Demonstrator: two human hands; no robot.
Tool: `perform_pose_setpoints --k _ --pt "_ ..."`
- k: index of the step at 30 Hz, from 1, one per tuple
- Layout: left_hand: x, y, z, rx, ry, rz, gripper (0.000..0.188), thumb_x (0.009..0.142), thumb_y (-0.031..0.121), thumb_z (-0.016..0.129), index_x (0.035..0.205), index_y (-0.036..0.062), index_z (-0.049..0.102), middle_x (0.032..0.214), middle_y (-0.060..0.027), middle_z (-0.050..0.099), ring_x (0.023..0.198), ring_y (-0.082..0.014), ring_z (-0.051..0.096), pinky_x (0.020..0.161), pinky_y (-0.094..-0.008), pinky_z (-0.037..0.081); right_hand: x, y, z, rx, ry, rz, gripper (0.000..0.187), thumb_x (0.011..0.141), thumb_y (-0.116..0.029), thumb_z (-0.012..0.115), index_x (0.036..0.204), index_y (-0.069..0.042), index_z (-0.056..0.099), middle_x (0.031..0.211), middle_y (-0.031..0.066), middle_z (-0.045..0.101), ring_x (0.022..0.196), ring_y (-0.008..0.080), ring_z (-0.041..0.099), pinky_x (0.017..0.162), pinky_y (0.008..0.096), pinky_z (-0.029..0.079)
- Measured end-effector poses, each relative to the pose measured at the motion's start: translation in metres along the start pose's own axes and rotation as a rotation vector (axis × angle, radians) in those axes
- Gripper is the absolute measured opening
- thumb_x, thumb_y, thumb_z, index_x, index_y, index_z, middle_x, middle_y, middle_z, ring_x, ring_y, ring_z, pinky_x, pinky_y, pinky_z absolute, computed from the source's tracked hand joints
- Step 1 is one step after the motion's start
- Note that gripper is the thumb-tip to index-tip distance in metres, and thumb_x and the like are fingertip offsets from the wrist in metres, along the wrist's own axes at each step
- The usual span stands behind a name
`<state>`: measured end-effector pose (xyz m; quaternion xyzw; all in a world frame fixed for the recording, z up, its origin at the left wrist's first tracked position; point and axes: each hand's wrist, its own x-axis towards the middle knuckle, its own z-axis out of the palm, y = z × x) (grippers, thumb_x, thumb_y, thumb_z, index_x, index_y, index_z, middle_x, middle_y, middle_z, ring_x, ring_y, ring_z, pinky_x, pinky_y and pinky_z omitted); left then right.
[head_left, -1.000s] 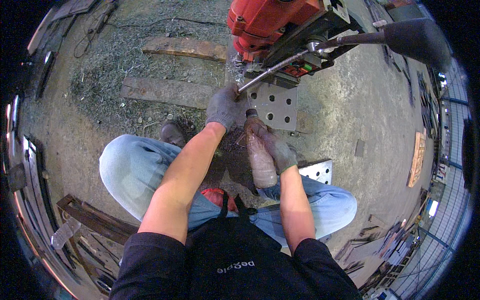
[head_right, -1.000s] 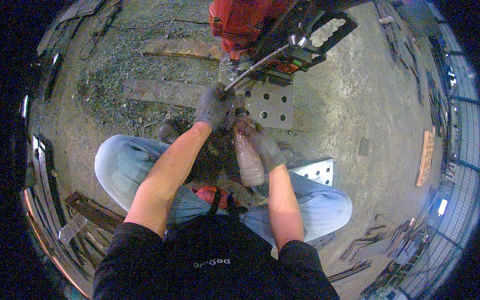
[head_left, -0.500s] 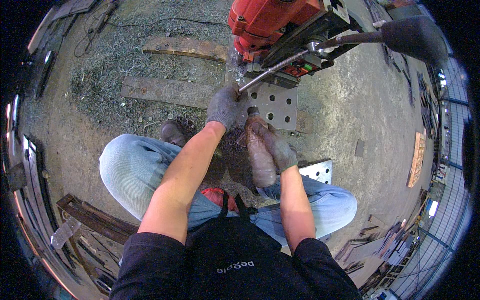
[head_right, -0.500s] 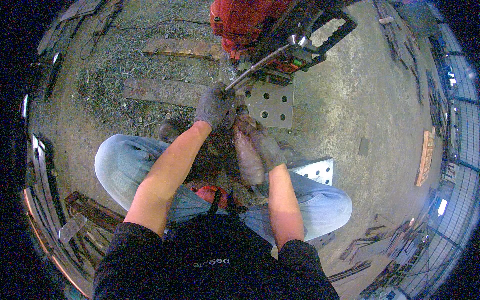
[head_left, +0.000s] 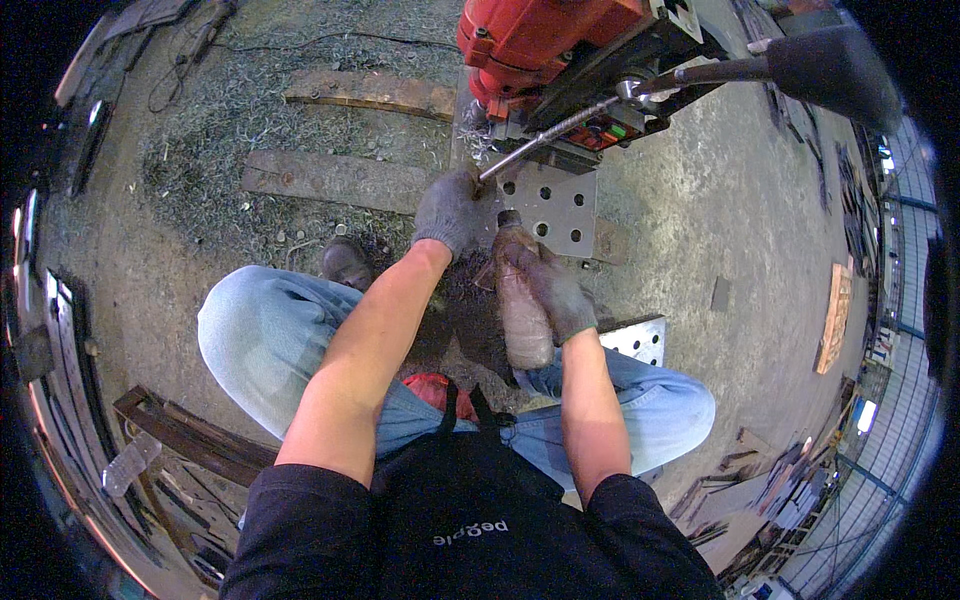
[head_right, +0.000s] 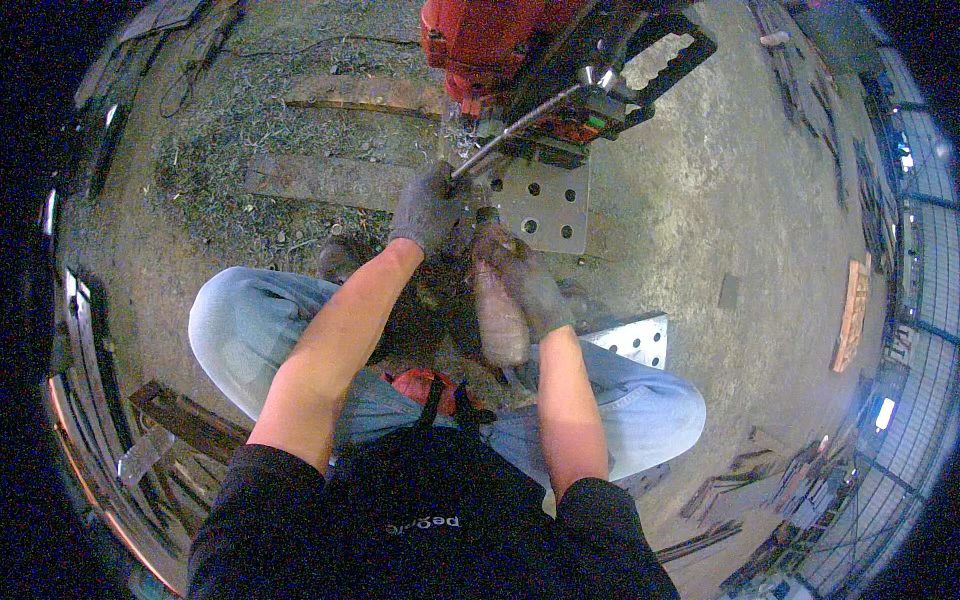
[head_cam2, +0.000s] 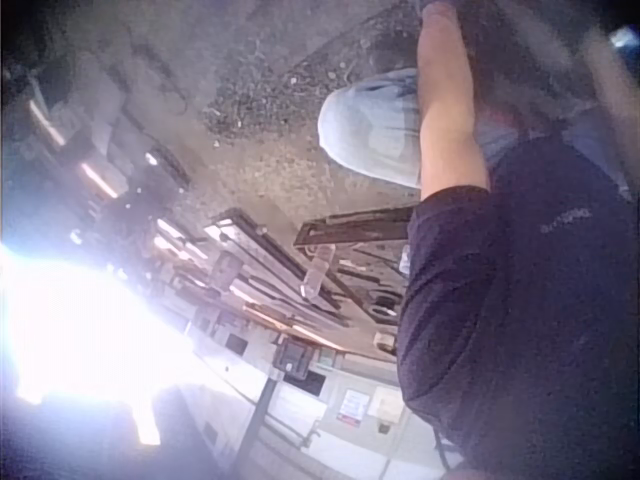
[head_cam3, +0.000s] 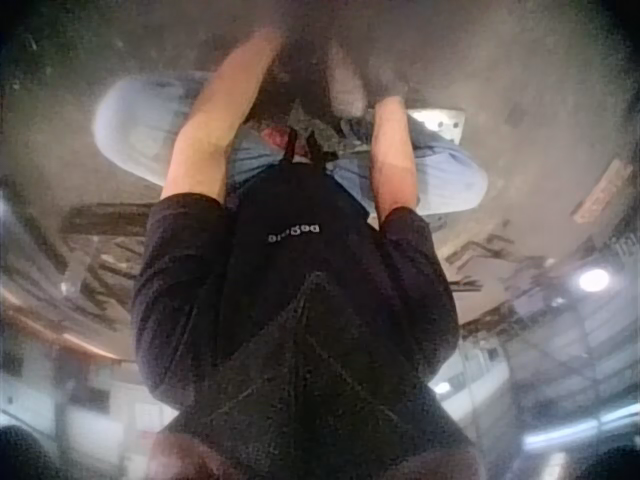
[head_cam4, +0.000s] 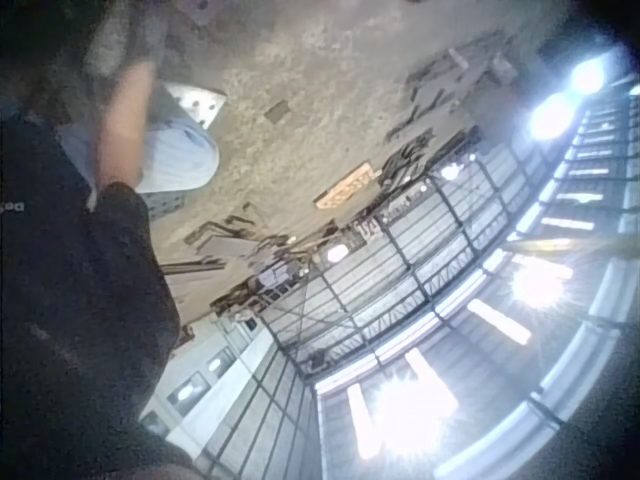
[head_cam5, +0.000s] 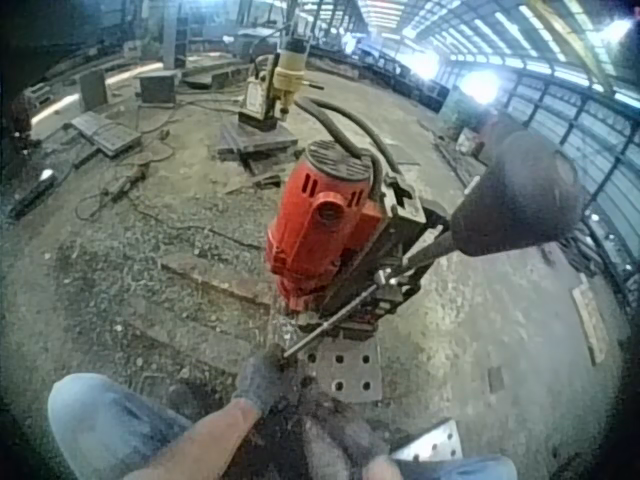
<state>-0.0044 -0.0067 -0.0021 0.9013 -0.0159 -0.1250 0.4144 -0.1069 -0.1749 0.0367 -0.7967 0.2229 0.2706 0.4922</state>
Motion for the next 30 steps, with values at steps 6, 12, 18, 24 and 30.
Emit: perform_pose_setpoints --k 6,12,18,24,30 --pt "0.002 0.001 -0.003 0.033 -0.032 0.001 0.032 0.088 0.036 0.063 0.097 0.0053 0.064 0.095 -0.0246 0.067 0.094 -0.0447 0.064 0.079 -0.0506 0.051 -0.012 -0.020 0.002 -0.015 -0.003 0.024 0.069 0.092 -0.055 0.059 0.139 -0.005 0.053 0.136 0.0163 0.059 0.124 0.0305 0.056 0.104 0.0359 0.041" --pt "0.001 0.002 0.001 0.000 -0.015 0.016 0.032 0.088 0.037 0.063 0.096 0.0058 0.065 0.094 -0.0240 0.068 0.092 -0.0449 0.065 0.078 -0.0507 0.051 0.009 0.014 0.003 0.151 -0.043 0.002 0.086 0.084 -0.058 0.067 0.142 0.003 0.047 0.131 0.0190 0.059 0.116 0.0259 0.058 0.100 0.0322 0.043" --pt "0.000 0.003 -0.001 -0.015 -0.028 -0.015 0.034 0.088 0.039 0.063 0.095 0.0058 0.065 0.094 -0.0241 0.068 0.092 -0.0453 0.064 0.077 -0.0507 0.051 0.010 0.014 0.007 0.143 0.019 0.023 0.082 0.085 -0.052 0.069 0.142 0.002 0.046 0.131 0.0168 0.059 0.116 0.0251 0.057 0.100 0.0340 0.043" --pt "0.003 -0.002 0.002 0.013 -0.028 -0.005 0.038 0.087 0.043 0.065 0.095 0.0058 0.065 0.094 -0.0251 0.067 0.092 -0.0453 0.064 0.077 -0.0504 0.051 0.013 0.017 0.009 0.244 0.086 -0.107 0.084 0.089 -0.060 0.062 0.144 0.000 0.043 0.141 0.0218 0.052 0.127 0.0341 0.052 0.105 0.0377 0.040" --pt "0.004 -0.005 0.006 -0.040 -0.011 0.005 0.038 0.087 0.043 0.064 0.096 0.0055 0.063 0.095 -0.0251 0.067 0.093 -0.0455 0.063 0.078 -0.0508 0.051 0.015 0.025 0.003 0.111 0.042 -0.038 0.081 0.090 -0.061 0.059 0.145 -0.003 0.044 0.135 0.0222 0.057 0.125 0.0356 0.054 0.105 0.0385 0.040"
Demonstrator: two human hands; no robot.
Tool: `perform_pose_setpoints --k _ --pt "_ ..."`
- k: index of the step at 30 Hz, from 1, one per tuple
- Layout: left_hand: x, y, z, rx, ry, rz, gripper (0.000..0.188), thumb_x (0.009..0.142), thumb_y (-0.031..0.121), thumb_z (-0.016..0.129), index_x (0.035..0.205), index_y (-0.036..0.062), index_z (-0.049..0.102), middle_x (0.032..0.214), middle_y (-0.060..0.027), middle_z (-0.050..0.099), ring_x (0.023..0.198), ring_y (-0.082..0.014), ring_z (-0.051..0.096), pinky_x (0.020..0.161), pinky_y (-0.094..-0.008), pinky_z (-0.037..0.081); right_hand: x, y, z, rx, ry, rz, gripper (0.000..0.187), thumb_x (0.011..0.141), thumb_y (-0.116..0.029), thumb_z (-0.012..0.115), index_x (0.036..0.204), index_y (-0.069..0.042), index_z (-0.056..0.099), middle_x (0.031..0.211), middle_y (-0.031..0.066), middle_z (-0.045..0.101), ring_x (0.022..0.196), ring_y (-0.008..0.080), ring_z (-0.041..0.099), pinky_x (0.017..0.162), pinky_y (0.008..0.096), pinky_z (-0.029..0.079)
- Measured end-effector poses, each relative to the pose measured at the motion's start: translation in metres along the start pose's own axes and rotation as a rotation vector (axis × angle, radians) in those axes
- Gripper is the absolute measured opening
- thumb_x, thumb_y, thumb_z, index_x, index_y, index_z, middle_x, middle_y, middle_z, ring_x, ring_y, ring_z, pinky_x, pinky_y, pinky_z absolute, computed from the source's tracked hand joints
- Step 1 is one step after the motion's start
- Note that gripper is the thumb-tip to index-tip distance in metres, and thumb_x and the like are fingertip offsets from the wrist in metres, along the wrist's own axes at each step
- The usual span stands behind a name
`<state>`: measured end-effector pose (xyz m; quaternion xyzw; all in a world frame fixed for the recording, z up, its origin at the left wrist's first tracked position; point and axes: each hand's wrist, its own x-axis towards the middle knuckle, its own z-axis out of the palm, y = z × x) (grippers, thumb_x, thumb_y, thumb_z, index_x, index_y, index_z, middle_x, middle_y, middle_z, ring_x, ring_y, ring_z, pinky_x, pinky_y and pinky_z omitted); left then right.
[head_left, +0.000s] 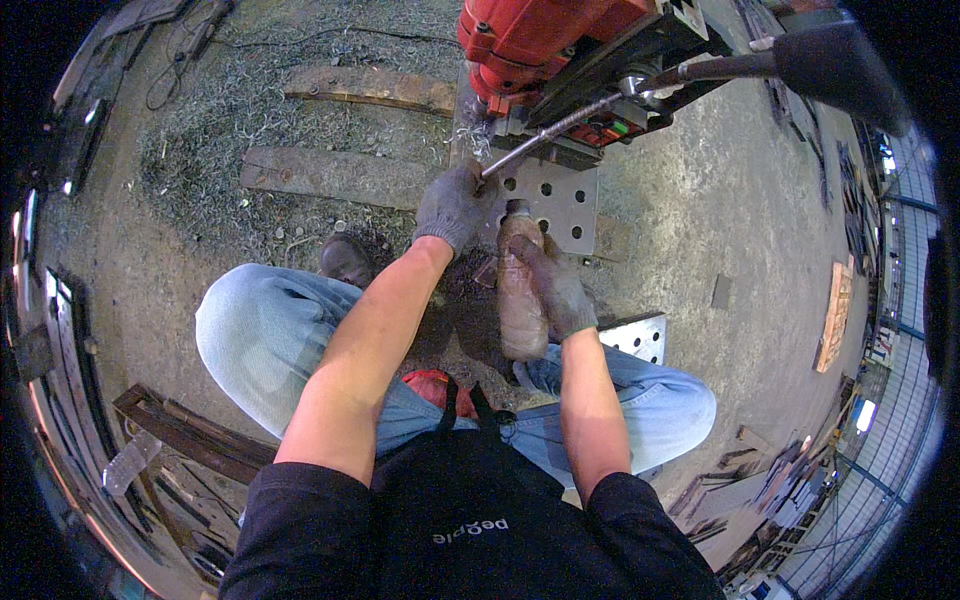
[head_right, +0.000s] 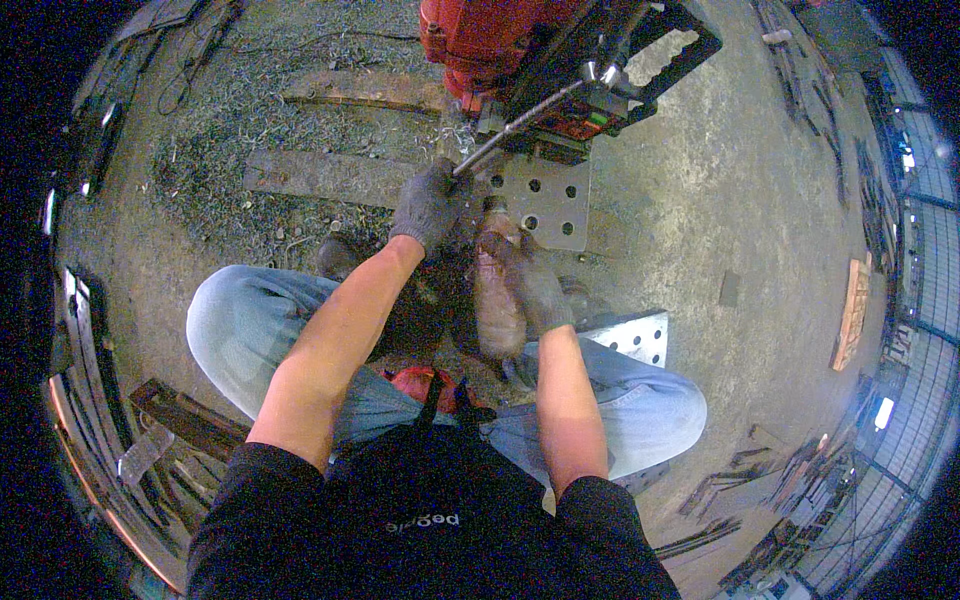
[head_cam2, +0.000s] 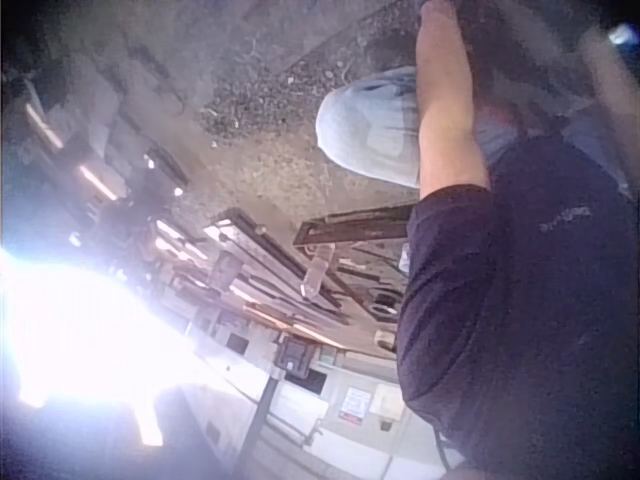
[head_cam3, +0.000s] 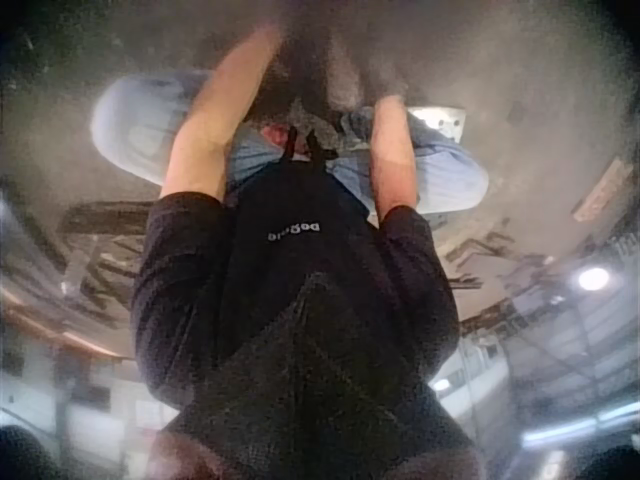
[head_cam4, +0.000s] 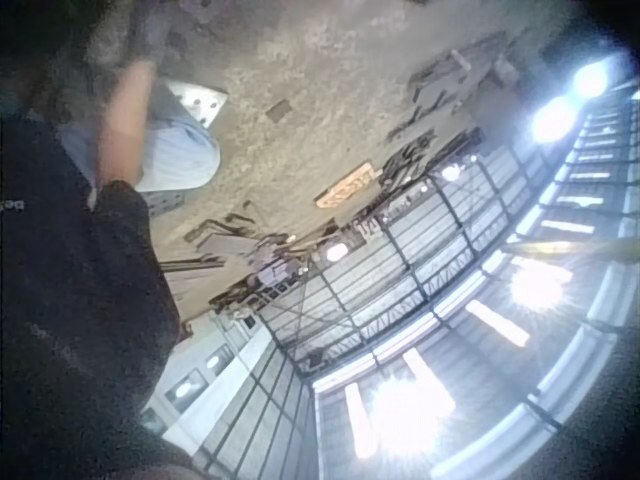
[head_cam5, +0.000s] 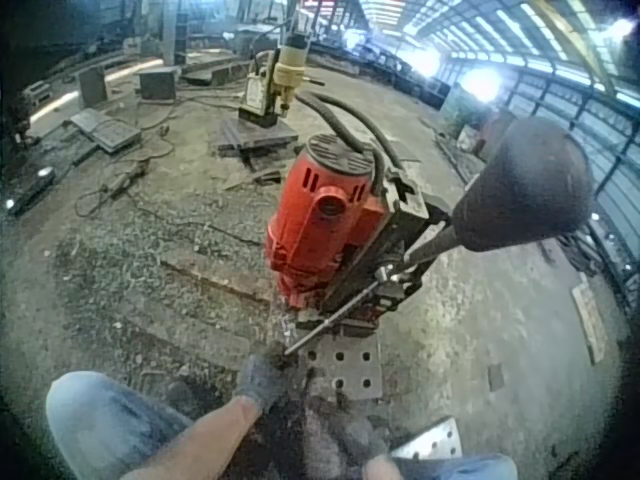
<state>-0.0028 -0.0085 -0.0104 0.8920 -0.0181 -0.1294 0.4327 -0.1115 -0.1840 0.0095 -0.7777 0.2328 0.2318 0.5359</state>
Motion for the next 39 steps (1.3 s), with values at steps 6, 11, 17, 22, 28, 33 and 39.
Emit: perform_pose_setpoints --k 6,11,17,22,28,33,39 --pt "-0.001 0.004 -0.005 0.029 -0.013 -0.018 0.037 0.090 0.042 0.061 0.095 0.0055 0.064 0.094 -0.0248 0.067 0.093 -0.0453 0.064 0.078 -0.0509 0.051 -0.016 -0.032 0.004 -0.064 -0.004 0.092 0.076 0.087 -0.053 0.065 0.139 -0.001 0.051 0.130 0.0167 0.060 0.115 0.0240 0.057 0.099 0.0337 0.043" --pt "-0.002 0.011 -0.005 0.037 -0.020 -0.002 0.037 0.090 0.042 0.061 0.094 0.0051 0.065 0.094 -0.0248 0.067 0.094 -0.0449 0.064 0.078 -0.0505 0.051 0.008 0.013 0.002 0.064 -0.009 0.117 0.079 0.085 -0.053 0.068 0.141 0.000 0.049 0.129 0.0154 0.060 0.114 0.0236 0.057 0.098 0.0326 0.043" --pt "-0.001 0.000 -0.003 0.011 -0.014 -0.017 0.037 0.089 0.041 0.062 0.095 0.0048 0.065 0.095 -0.0248 0.067 0.094 -0.0447 0.064 0.078 -0.0505 0.051 -0.005 -0.017 0.006 0.070 -0.061 0.089 0.080 0.085 -0.052 0.069 0.142 0.000 0.048 0.128 0.0156 0.060 0.113 0.0223 0.057 0.098 0.0319 0.043" --pt "-0.001 0.011 -0.004 0.043 -0.047 -0.037 0.036 0.089 0.040 0.061 0.096 0.0047 0.065 0.096 -0.0254 0.067 0.095 -0.0450 0.064 0.080 -0.0513 0.051 -0.002 -0.005 0.003 0.063 -0.033 0.065 0.089 0.084 -0.057 0.068 0.144 0.003 0.043 0.131 0.0185 0.058 0.116 0.0237 0.056 0.101 0.0331 0.042" --pt "0.000 0.007 -0.005 0.061 -0.053 -0.049 0.036 0.089 0.039 0.061 0.100 0.0051 0.063 0.098 -0.0258 0.068 0.096 -0.0452 0.064 0.081 -0.0521 0.051 -0.013 -0.029 0.005 -0.047 0.017 0.051 0.091 0.083 -0.061 0.066 0.145 0.002 0.043 0.134 0.0196 0.057 0.119 0.0271 0.056 0.102 0.0355 0.042" --pt "-0.003 0.014 -0.006 0.043 -0.049 -0.038 0.035 0.090 0.039 0.062 0.100 0.0056 0.062 0.094 -0.0253 0.067 0.094 -0.0455 0.064 0.079 -0.0522 0.051 -0.006 -0.012 0.002 -0.032 -0.022 0.048 0.089 0.084 -0.063 0.063 0.144 0.001 0.045 0.134 0.0220 0.058 0.121 0.0319 0.056 0.104 0.0372 0.040" --pt "0.001 0.007 -0.002 0.061 -0.042 -0.026 0.034 0.091 0.038 0.061 0.100 0.0049 0.063 0.095 -0.0250 0.067 0.093 -0.0451 0.064 0.079 -0.0514 0.051 -0.018 -0.040 0.001 -0.104 -0.058 0.037 0.086 0.085 -0.061 0.062 0.142 0.002 0.047 0.132 0.0239 0.059 0.118 0.0330 0.059 0.101 0.0380 0.042"
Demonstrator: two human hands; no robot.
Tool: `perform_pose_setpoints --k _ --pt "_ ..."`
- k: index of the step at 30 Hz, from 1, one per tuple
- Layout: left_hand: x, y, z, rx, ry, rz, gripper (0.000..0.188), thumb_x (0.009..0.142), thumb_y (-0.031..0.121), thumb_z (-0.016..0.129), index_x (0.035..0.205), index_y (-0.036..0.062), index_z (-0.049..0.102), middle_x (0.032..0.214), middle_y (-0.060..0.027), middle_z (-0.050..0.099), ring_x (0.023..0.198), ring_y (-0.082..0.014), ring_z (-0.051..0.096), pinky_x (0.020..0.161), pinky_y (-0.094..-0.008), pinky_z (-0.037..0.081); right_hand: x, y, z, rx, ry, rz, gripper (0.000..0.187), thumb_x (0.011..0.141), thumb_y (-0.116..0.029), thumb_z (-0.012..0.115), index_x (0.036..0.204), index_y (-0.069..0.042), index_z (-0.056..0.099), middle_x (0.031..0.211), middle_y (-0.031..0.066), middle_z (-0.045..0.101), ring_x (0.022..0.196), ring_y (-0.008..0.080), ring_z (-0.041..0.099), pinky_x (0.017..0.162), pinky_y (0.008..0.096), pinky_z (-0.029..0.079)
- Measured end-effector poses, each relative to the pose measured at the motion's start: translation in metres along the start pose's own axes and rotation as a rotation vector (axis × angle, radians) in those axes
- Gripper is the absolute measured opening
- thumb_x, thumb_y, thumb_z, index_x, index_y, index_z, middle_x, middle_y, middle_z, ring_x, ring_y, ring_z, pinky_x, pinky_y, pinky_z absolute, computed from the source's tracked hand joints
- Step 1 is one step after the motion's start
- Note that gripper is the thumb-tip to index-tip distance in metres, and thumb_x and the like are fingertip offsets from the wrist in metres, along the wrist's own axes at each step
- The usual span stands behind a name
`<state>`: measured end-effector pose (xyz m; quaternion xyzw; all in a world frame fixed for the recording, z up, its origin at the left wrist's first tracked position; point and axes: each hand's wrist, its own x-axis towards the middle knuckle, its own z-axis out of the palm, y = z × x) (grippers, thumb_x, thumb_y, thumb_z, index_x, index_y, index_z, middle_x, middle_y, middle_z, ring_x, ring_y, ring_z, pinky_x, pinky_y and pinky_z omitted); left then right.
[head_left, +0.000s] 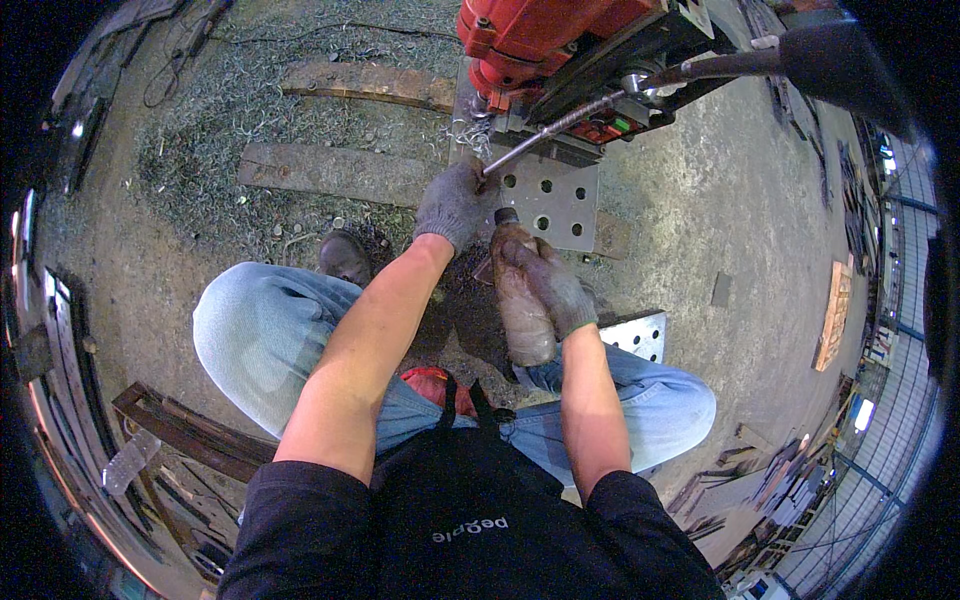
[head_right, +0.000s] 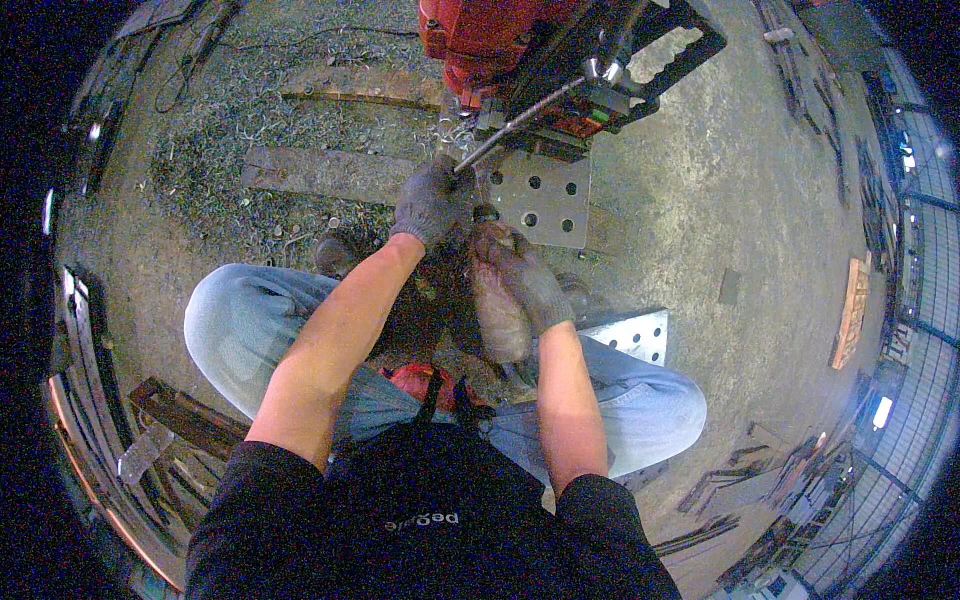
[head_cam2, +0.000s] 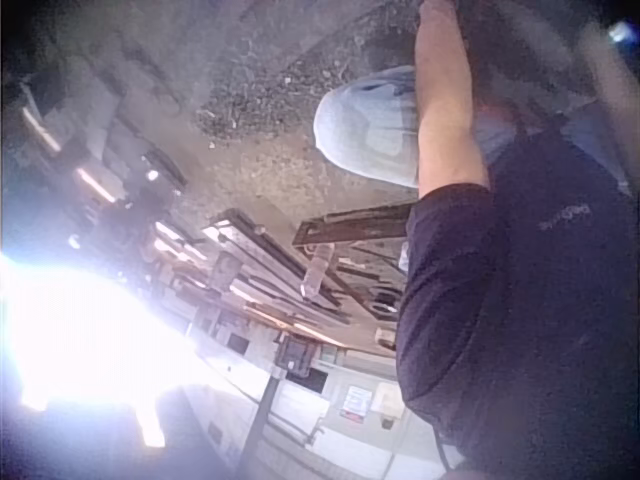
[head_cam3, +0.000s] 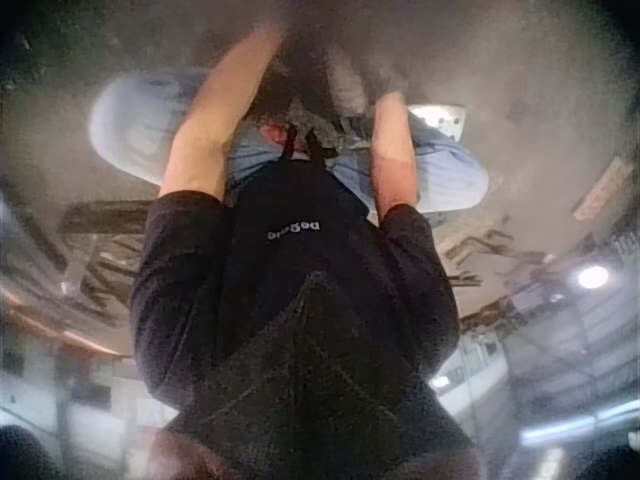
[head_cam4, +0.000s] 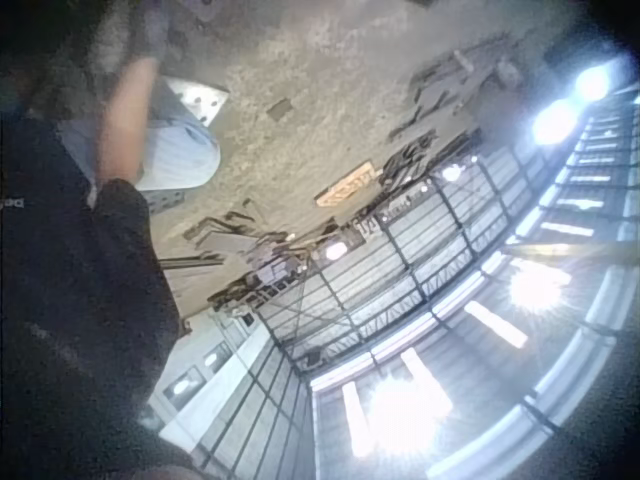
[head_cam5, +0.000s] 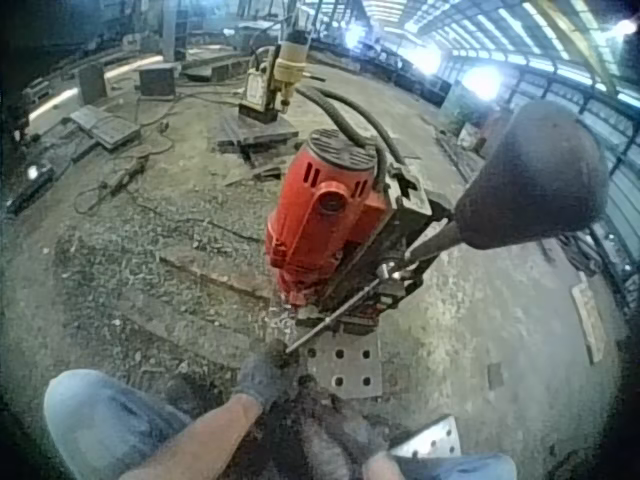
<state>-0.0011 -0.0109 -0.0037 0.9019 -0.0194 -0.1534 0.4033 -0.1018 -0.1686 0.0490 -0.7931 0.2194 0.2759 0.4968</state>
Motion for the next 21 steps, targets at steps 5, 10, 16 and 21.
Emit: perform_pose_setpoints --k 5,10,16,21 --pt "-0.002 0.006 -0.001 -0.007 -0.025 -0.011 0.034 0.092 0.038 0.060 0.098 0.0043 0.064 0.096 -0.0249 0.067 0.094 -0.0450 0.064 0.080 -0.0508 0.050 0.010 0.019 0.003 0.143 -0.018 -0.012 0.084 0.084 -0.060 0.062 0.140 0.002 0.050 0.130 0.0241 0.060 0.116 0.0329 0.060 0.100 0.0380 0.043" --pt "0.002 0.000 0.002 -0.003 -0.008 -0.005 0.035 0.092 0.038 0.060 0.099 0.0045 0.064 0.096 -0.0250 0.067 0.095 -0.0449 0.064 0.081 -0.0506 0.051 0.012 0.018 0.002 0.021 0.031 0.022 0.080 0.084 -0.057 0.064 0.139 -0.001 0.051 0.126 0.0219 0.062 0.111 0.0292 0.061 0.098 0.0366 0.045" --pt "0.000 0.003 0.001 -0.024 -0.007 -0.013 0.035 0.090 0.039 0.061 0.100 0.0050 0.063 0.095 -0.0247 0.068 0.094 -0.0448 0.065 0.079 -0.0502 0.051 0.012 0.025 0.006 0.105 0.062 0.020 0.076 0.086 -0.054 0.064 0.141 -0.003 0.049 0.135 0.0210 0.057 0.123 0.0326 0.054 0.103 0.0397 0.042" --pt "0.007 -0.010 0.009 -0.248 -0.059 -0.061 0.036 0.086 0.039 0.063 0.099 0.0053 0.067 0.094 -0.0255 0.068 0.092 -0.0436 0.066 0.078 -0.0492 0.052 0.009 0.020 0.001 0.245 -0.021 -0.045 0.081 0.086 -0.059 0.064 0.142 -0.003 0.048 0.140 0.0217 0.053 0.132 0.0365 0.048 0.108 0.0410 0.038"
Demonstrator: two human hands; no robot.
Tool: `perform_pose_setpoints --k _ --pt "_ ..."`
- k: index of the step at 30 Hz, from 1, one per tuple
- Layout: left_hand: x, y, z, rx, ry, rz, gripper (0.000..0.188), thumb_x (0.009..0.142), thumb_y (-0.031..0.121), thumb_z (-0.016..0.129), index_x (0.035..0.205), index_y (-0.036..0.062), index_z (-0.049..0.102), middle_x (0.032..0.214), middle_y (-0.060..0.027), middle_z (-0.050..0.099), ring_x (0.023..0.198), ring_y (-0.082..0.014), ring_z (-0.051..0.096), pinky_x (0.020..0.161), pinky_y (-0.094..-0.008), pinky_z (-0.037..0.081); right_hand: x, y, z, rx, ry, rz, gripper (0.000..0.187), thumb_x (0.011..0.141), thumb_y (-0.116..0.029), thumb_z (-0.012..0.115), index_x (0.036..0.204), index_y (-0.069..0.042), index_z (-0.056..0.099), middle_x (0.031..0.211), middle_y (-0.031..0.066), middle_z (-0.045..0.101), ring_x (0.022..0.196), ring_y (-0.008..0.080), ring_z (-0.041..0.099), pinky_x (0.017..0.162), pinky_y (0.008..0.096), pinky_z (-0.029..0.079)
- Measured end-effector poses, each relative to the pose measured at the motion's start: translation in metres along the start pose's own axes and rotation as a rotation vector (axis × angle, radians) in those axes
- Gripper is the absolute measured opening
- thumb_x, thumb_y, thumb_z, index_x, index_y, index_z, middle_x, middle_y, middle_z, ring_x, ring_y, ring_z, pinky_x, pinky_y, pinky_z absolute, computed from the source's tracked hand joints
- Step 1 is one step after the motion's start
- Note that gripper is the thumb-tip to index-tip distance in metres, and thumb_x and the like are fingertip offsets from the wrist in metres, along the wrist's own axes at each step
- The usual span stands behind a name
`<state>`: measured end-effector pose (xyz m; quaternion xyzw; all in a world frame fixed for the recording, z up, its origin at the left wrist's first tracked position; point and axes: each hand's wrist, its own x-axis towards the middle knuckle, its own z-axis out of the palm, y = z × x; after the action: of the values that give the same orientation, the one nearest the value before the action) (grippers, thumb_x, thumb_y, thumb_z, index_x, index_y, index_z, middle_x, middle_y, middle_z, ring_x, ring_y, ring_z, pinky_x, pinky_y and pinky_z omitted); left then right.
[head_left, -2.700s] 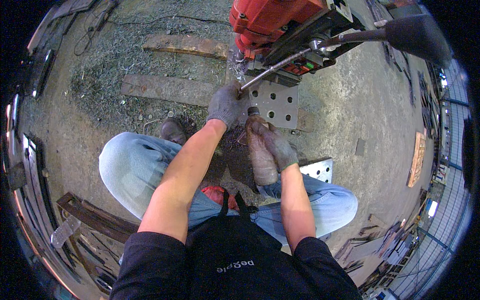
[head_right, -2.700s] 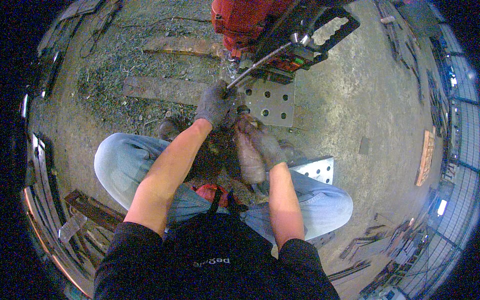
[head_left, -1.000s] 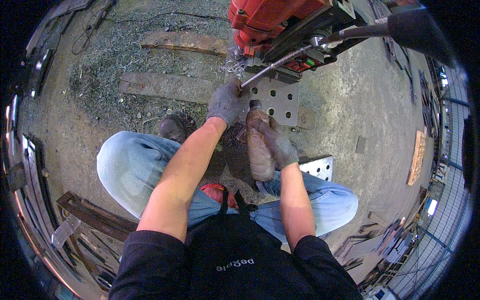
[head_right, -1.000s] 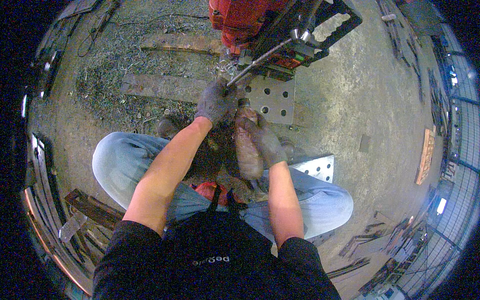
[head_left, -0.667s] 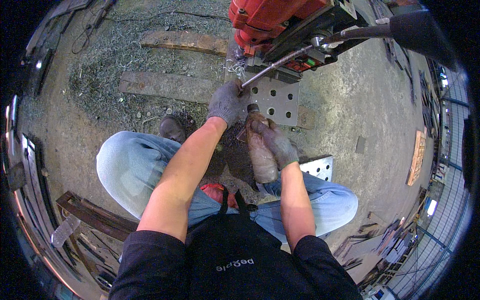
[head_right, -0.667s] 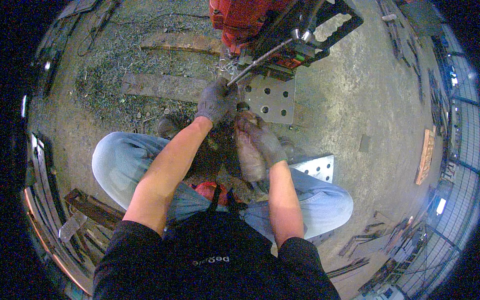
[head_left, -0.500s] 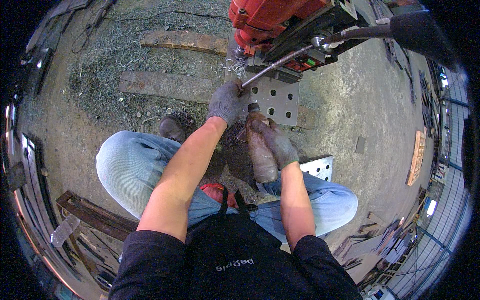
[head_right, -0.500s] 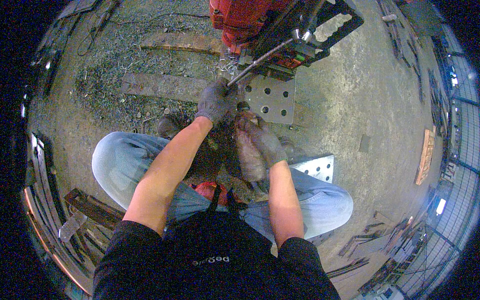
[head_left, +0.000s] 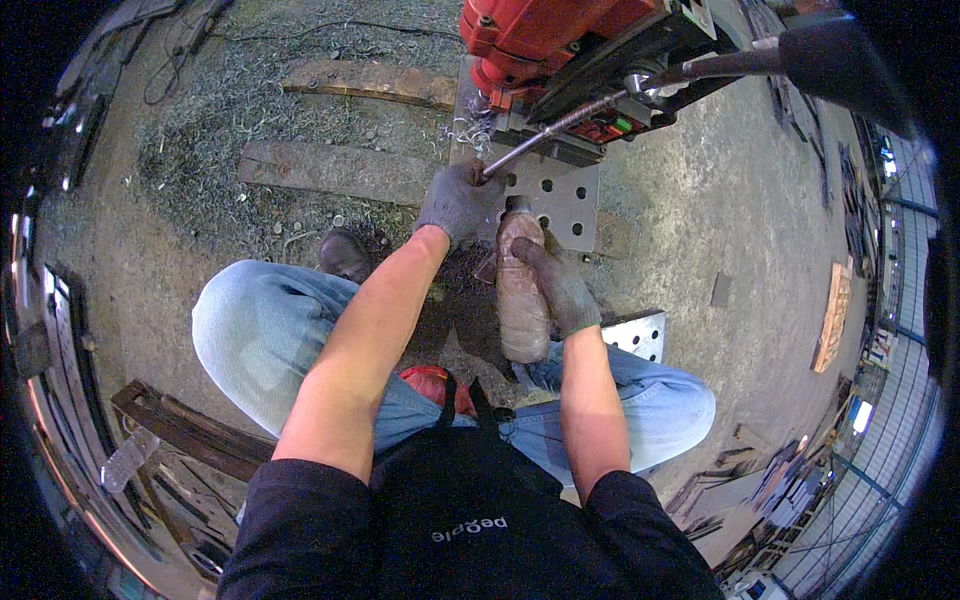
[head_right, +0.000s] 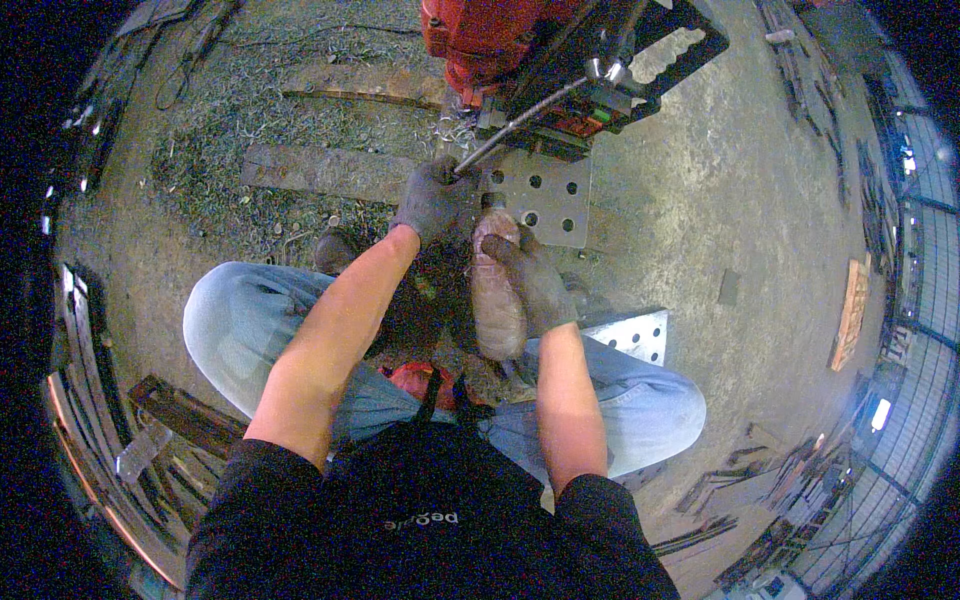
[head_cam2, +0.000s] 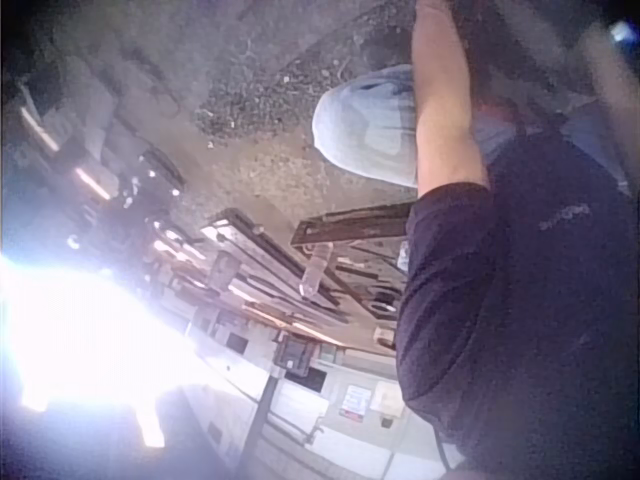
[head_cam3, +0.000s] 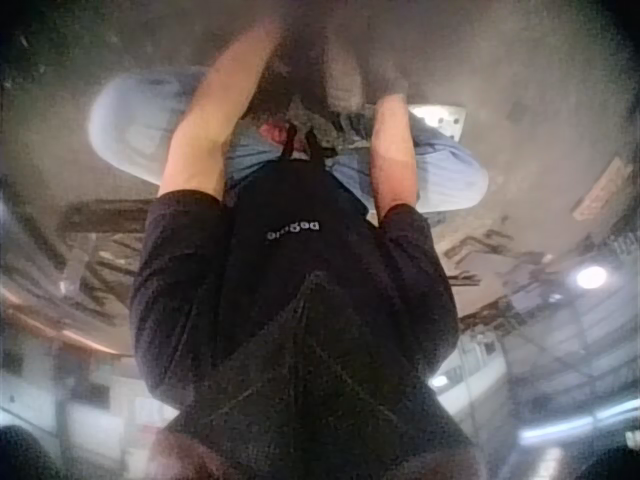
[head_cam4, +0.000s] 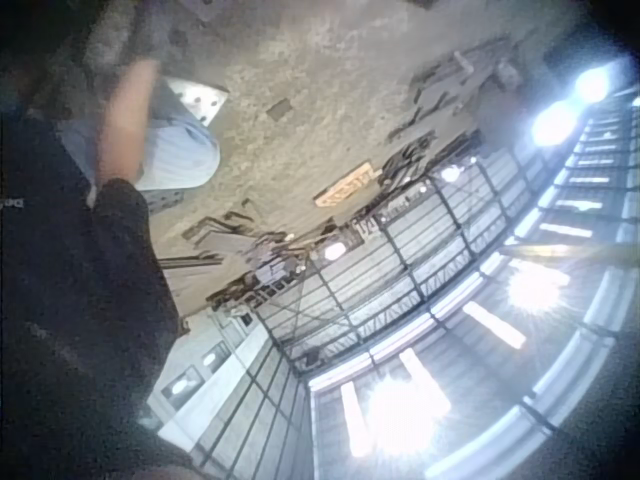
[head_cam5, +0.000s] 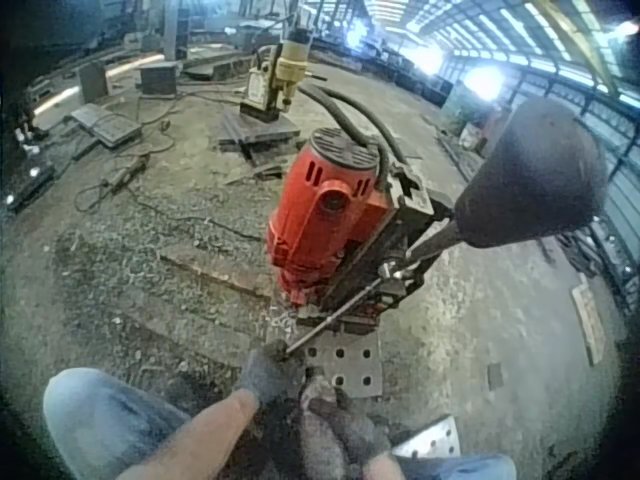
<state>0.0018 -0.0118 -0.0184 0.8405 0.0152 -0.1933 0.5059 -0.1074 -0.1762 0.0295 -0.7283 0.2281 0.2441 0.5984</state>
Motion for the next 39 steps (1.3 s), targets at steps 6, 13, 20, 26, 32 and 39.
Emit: perform_pose_setpoints --k 6,13,20,26,32,39 --pt "0.005 0.002 -0.004 0.154 -0.018 0.007 0.037 0.084 0.041 0.063 0.100 0.0086 0.073 0.097 -0.0242 0.069 0.094 -0.0419 0.067 0.080 -0.0480 0.053 0.006 0.005 -0.004 -0.194 0.034 0.019 0.077 0.088 -0.057 0.062 0.141 -0.002 0.049 0.136 0.0202 0.055 0.124 0.0331 0.053 0.103 0.0383 0.041" --pt "-0.002 0.026 -0.018 0.512 -0.078 -0.027 0.037 0.088 0.043 0.059 0.102 0.0113 0.074 0.102 -0.0211 0.070 0.096 -0.0392 0.068 0.083 -0.0481 0.055 0.020 0.032 -0.007 -0.224 0.076 -0.009 0.065 0.091 -0.043 0.065 0.138 0.000 0.052 0.125 0.0151 0.062 0.107 0.0216 0.061 0.093 0.0330 0.048" --pt "-0.002 0.031 -0.023 0.513 -0.080 -0.036 0.039 0.088 0.044 0.059 0.102 0.0116 0.075 0.103 -0.0208 0.070 0.096 -0.0400 0.068 0.083 -0.0497 0.055 0.020 0.033 -0.009 -0.166 0.074 0.007 0.066 0.091 -0.042 0.065 0.139 0.000 0.051 0.126 0.0154 0.061 0.109 0.0226 0.060 0.092 0.0324 0.048" --pt "0.004 0.019 -0.019 0.466 -0.081 -0.028 0.039 0.086 0.044 0.059 0.100 0.0106 0.075 0.101 -0.0221 0.070 0.095 -0.0410 0.068 0.083 -0.0498 0.055 0.002 0.004 0.001 -0.134 -0.003 0.069 0.082 0.090 -0.061 0.056 0.145 -0.001 0.043 0.144 0.0235 0.050 0.131 0.0377 0.049 0.109 0.0396 0.037" --pt "0.006 0.019 -0.017 0.449 -0.109 -0.036 0.039 0.086 0.043 0.059 0.100 0.0107 0.075 0.101 -0.0224 0.070 0.094 -0.0413 0.068 0.083 -0.0500 0.054 0.011 0.015 -0.004 -0.121 0.067 -0.055 0.086 0.089 -0.060 0.060 0.147 -0.001 0.040 0.147 0.0222 0.046 0.133 0.0377 0.048 0.110 0.0393 0.035" --pt "0.004 0.020 -0.016 0.434 -0.106 -0.030 0.038 0.087 0.044 0.059 0.101 0.0121 0.075 0.102 -0.0222 0.069 0.095 -0.0410 0.068 0.084 -0.0496 0.054 0.009 0.017 -0.002 -0.049 0.120 -0.048 0.068 0.091 -0.047 0.061 0.141 -0.002 0.048 0.131 0.0169 0.057 0.115 0.0288 0.056 0.097 0.0355 0.045"
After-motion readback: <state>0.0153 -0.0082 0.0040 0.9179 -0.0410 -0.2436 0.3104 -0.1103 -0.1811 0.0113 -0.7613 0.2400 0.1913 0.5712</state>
